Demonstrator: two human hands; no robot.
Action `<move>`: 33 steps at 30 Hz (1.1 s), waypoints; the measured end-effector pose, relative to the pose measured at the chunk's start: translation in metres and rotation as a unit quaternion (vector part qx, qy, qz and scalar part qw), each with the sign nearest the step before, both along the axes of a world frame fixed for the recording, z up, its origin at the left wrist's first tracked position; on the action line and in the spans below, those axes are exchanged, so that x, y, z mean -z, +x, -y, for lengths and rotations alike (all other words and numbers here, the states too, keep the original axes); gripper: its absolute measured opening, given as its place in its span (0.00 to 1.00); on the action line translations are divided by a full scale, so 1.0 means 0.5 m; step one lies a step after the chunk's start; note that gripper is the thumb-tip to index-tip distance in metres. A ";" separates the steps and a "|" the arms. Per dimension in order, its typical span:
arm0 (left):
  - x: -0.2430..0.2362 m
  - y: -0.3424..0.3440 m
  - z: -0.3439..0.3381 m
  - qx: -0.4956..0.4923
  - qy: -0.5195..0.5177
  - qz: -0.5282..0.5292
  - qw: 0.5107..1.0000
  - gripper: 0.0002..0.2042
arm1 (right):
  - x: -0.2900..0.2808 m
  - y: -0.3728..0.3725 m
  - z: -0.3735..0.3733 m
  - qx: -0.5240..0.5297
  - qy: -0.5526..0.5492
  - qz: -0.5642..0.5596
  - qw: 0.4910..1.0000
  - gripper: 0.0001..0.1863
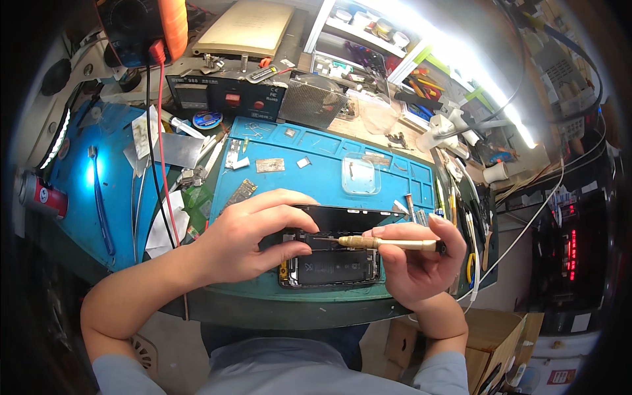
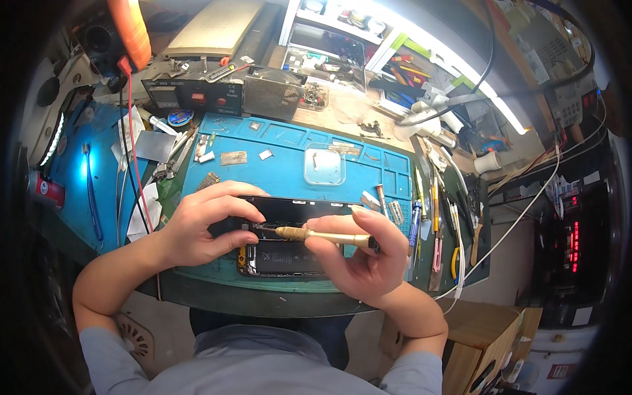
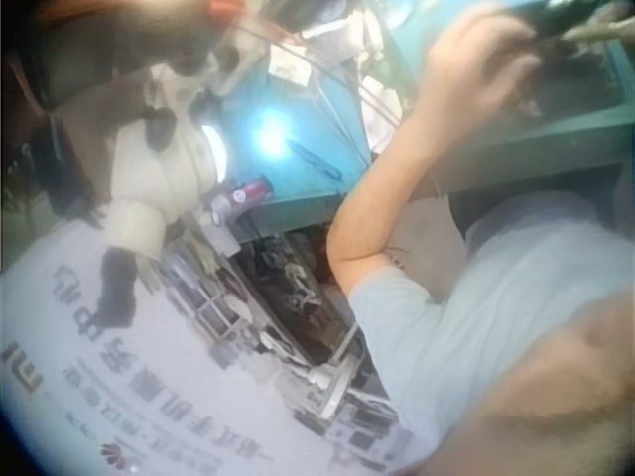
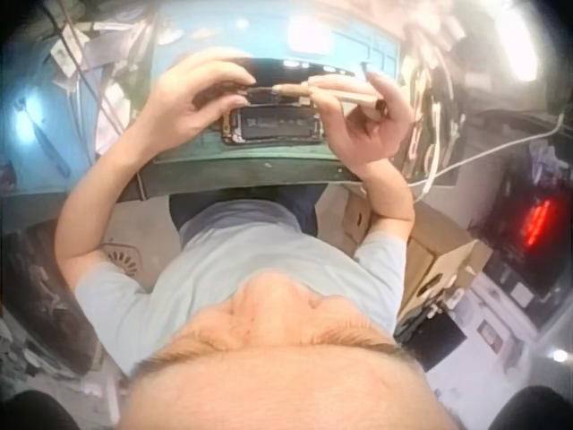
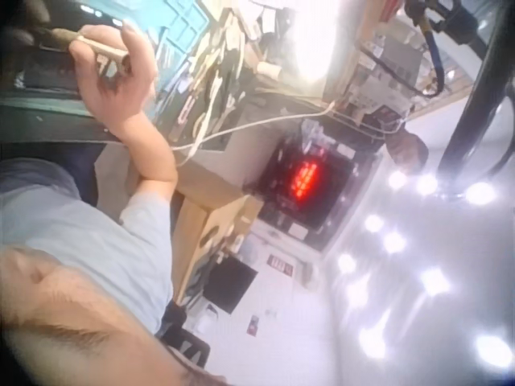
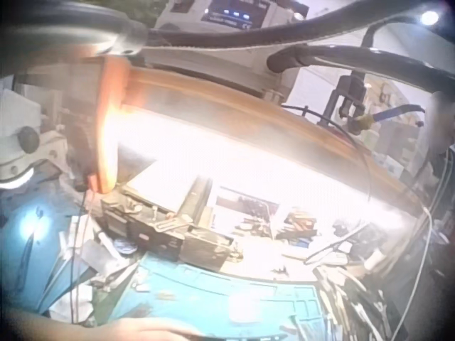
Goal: The person uses a screwdriver to remove screws from a smartphone's internal frame and then uses tweezers to lift and disconnect small ribbon cables and components. The person continues to remove screws and parts from the device's interior.
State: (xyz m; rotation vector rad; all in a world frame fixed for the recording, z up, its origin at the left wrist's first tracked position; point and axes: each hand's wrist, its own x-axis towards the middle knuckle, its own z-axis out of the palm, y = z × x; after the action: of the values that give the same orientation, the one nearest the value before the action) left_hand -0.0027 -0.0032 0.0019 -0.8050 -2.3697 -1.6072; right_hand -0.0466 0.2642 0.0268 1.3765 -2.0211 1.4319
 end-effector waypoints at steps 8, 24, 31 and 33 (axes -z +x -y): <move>0.003 -0.003 -0.001 0.002 0.004 0.000 1.000 0.12 | 0.018 -0.003 0.009 0.007 -0.019 0.035 0.999 0.35; 0.009 -0.005 -0.001 -0.004 -0.001 -0.006 1.000 0.11 | 0.015 -0.005 0.015 0.011 -0.001 0.016 1.000 0.35; 0.008 -0.006 -0.003 -0.002 0.001 -0.007 1.000 0.11 | 0.015 -0.008 0.015 0.009 -0.005 0.005 1.000 0.35; 0.009 -0.006 -0.002 -0.002 0.002 -0.008 1.000 0.10 | 0.016 -0.008 0.015 0.009 -0.006 0.005 1.000 0.34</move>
State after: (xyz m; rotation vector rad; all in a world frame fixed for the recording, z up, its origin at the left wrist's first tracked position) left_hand -0.0058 -0.0020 -0.0025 -0.8097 -2.3543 -1.5978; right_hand -0.0506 0.2564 0.0189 1.3457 -2.0227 1.4450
